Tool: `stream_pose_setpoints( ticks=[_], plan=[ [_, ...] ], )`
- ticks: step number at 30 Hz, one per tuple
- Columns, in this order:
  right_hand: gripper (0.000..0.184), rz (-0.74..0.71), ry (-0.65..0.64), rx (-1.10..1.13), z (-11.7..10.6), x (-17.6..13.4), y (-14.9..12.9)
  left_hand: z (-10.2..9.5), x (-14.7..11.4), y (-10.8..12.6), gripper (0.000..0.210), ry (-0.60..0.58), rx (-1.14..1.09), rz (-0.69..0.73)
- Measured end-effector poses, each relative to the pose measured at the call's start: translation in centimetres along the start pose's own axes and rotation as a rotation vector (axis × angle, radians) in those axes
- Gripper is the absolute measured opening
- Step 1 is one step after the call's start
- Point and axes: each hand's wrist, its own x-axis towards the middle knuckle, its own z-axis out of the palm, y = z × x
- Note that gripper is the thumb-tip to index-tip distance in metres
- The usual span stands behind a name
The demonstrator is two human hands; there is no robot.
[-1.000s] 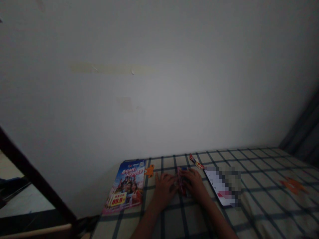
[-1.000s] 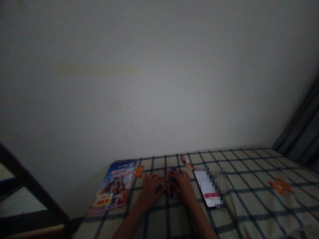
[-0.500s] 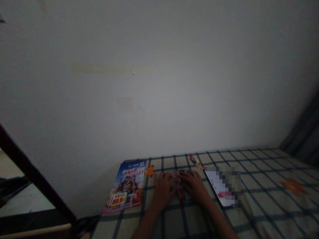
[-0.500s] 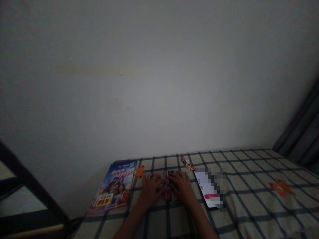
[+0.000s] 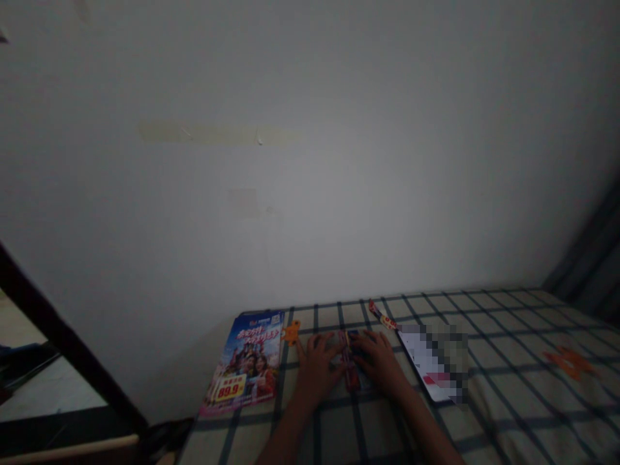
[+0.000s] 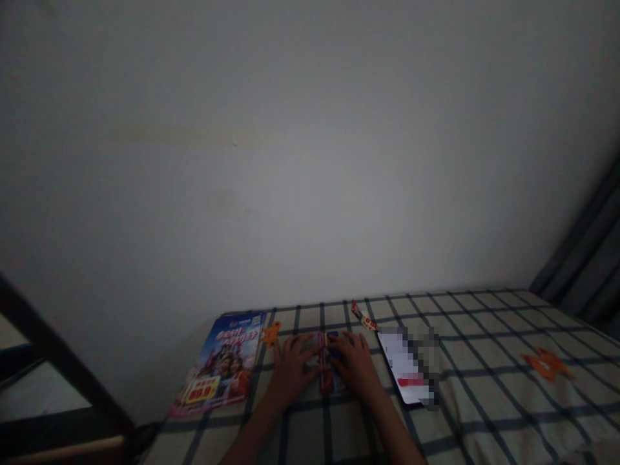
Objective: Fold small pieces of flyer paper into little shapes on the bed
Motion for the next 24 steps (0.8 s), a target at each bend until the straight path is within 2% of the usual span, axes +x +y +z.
stream_pose_setpoints(
  ticks=[6,12,24],
  plan=[
    [0.032,0.010,-0.015,0.040,0.2,0.1,0.4,0.4,0.1,-0.3,0.048,0.025,-0.019,0.007],
    [0.020,0.017,0.068,0.018,0.6,1.1,0.4,0.2,0.0,-0.1,0.047,0.000,0.017,-0.031],
    [0.016,0.080,0.120,0.000,0.5,2.2,-1.3,-0.2,-0.3,0.0,0.048,0.040,0.050,-0.054]
  ],
)
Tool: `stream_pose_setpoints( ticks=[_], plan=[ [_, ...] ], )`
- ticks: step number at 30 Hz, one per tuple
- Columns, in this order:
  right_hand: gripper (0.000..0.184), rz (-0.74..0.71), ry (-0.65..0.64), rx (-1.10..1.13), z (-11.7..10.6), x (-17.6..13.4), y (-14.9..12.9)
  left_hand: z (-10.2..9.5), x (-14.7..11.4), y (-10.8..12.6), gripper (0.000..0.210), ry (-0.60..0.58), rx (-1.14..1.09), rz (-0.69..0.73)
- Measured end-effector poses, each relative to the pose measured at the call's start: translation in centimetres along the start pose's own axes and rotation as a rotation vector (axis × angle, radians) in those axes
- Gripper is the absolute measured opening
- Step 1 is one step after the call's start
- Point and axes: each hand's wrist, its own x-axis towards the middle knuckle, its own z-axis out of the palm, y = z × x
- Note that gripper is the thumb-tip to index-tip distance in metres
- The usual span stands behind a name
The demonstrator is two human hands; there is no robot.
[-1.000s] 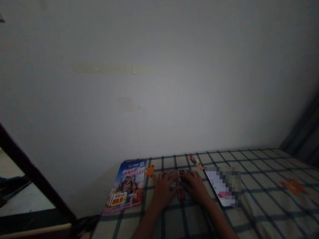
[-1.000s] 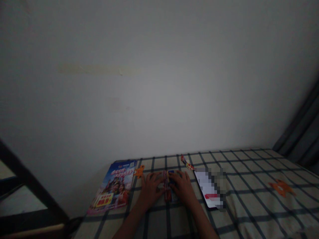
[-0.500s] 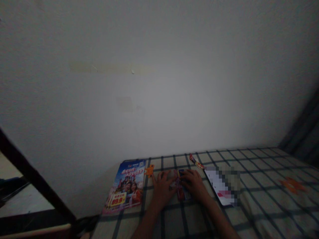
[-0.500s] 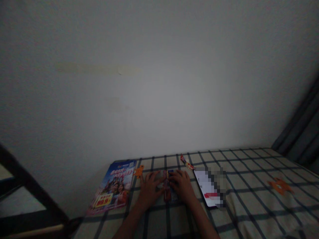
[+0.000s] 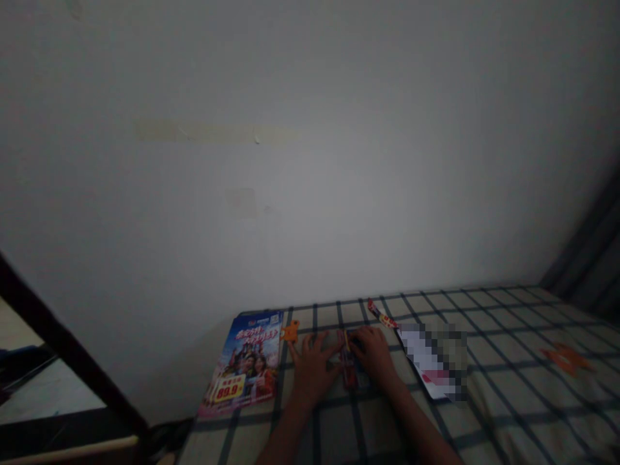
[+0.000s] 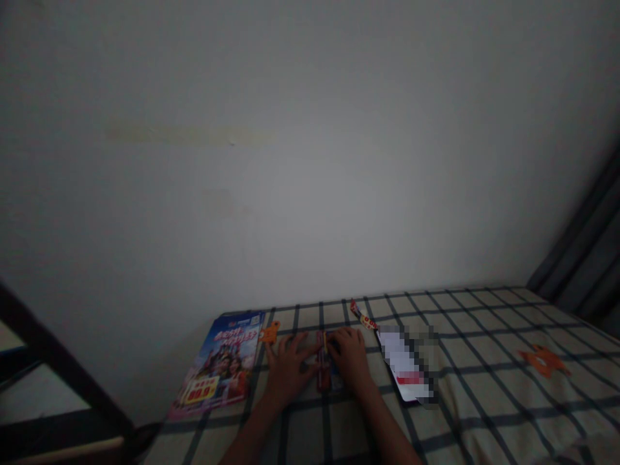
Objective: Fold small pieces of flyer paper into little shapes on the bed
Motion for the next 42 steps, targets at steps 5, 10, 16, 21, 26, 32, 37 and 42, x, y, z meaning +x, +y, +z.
stream_pose_setpoints(
  ticks=[5,10,16,21,26,32,37,42],
  plan=[
    [0.015,0.001,0.005,-0.019,0.1,0.0,-0.1,-0.2,0.1,0.1,0.045,-0.017,0.013,-0.009],
    [0.013,0.023,0.016,-0.053,0.1,0.0,-0.5,-0.3,0.1,0.1,0.047,-0.036,0.021,-0.019],
    [0.014,0.062,-0.016,-0.058,0.0,-0.1,-0.9,-0.2,0.2,-0.2,0.046,-0.044,0.011,-0.012],
    [0.017,0.084,-0.028,-0.042,-0.1,-0.1,-1.1,-0.1,0.2,-0.3,0.044,-0.055,0.012,-0.026],
    [0.017,0.085,-0.039,-0.030,0.0,0.0,-0.9,0.1,0.2,-0.4,0.045,-0.056,0.009,-0.032],
    [0.016,0.092,-0.033,-0.058,0.2,0.0,-0.9,0.0,0.2,-0.4,0.045,-0.069,0.012,-0.035],
    [0.016,0.096,-0.037,-0.058,0.0,0.1,-1.1,-0.2,0.2,-0.3,0.047,-0.089,0.020,-0.030],
    [0.014,0.112,-0.054,-0.047,-0.2,0.2,-1.1,-0.4,0.2,-0.1,0.047,-0.098,0.029,-0.044]
  ],
)
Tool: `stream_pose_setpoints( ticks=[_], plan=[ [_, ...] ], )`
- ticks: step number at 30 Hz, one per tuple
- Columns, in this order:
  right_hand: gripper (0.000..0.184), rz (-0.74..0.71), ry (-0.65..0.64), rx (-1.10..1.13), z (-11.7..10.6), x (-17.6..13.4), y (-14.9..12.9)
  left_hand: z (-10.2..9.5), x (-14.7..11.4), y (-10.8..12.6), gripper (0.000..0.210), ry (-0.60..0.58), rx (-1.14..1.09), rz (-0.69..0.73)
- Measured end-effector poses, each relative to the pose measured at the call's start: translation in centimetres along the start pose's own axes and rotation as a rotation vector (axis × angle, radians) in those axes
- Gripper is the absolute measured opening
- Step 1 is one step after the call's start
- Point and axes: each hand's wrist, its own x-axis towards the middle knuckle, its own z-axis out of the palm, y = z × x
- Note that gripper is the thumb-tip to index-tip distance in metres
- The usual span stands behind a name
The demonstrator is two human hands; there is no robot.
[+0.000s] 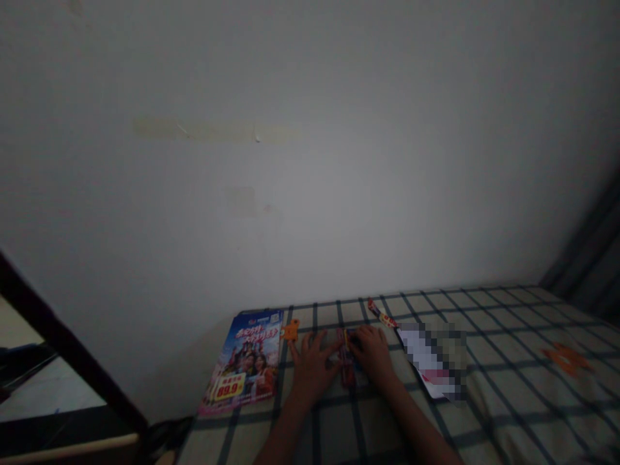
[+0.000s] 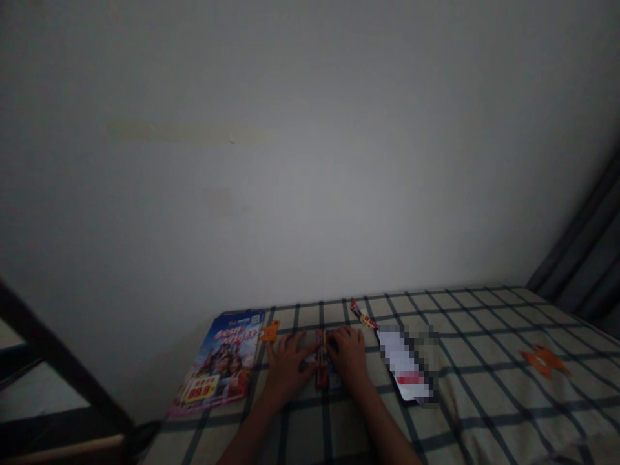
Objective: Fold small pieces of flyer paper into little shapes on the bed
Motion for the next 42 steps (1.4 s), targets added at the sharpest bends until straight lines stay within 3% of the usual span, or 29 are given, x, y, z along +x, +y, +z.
stream_pose_setpoints(
  ticks=[20,42],
  plan=[
    [0.039,-0.012,-0.264,0.069,-2.1,-1.3,1.3,0.1,-0.1,0.0,0.046,-0.014,0.024,-0.015],
    [0.086,-0.033,-0.434,0.158,-3.3,-1.7,1.7,0.0,0.0,0.1,0.044,0.003,0.012,-0.015]
  ],
)
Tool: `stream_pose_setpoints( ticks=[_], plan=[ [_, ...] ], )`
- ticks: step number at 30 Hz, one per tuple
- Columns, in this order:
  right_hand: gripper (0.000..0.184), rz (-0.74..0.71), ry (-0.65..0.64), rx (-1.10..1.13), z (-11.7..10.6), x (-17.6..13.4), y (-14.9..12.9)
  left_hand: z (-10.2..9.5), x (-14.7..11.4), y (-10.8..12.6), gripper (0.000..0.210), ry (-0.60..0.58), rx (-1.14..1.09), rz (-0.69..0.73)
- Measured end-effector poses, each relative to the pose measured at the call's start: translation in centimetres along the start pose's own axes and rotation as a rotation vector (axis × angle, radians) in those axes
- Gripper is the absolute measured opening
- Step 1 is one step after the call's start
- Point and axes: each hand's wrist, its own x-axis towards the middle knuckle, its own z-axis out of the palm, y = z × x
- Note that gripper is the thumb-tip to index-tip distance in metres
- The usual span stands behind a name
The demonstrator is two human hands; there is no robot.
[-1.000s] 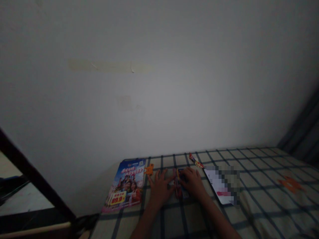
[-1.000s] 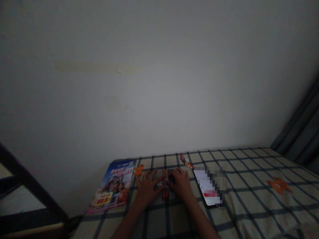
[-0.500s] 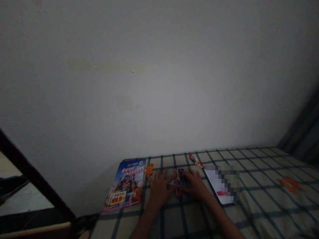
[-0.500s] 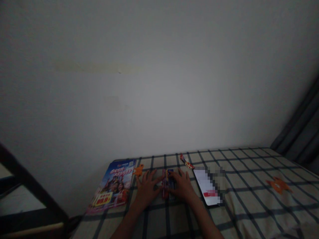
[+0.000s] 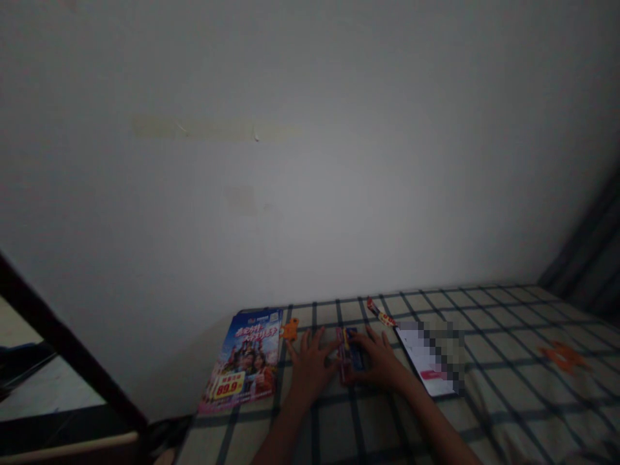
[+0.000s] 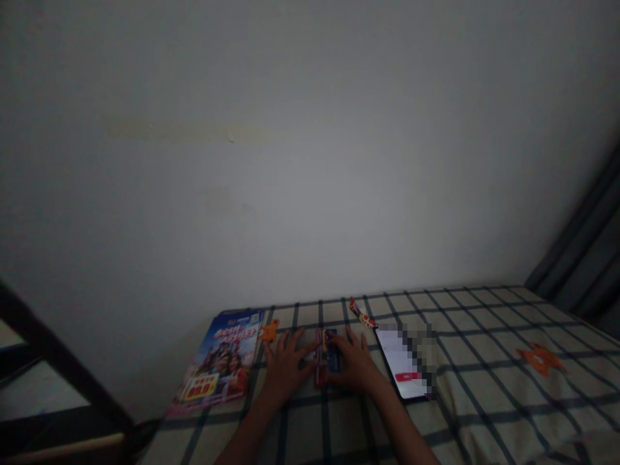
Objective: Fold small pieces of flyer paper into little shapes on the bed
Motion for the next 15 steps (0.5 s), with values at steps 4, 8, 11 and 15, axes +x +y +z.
stream_pose_setpoints(
  ticks=[4,8,11,15],
  plan=[
    [0.090,-0.004,-0.012,0.006,-0.12,-0.17,-0.18,0.03,0.01,-0.01,0.044,-0.006,0.008,-0.007],
    [0.088,-0.007,-0.012,-0.005,-0.18,-0.23,-0.28,-0.11,-0.04,0.09,0.045,-0.015,0.021,-0.006],
    [0.091,-0.011,-0.016,-0.030,-0.23,-0.27,-0.22,-0.22,-0.08,0.18,0.044,-0.021,0.022,-0.012],
    [0.092,-0.022,-0.010,-0.053,-0.22,-0.34,-0.03,-0.06,-0.08,0.14,0.044,-0.010,0.014,-0.003]
  ],
)
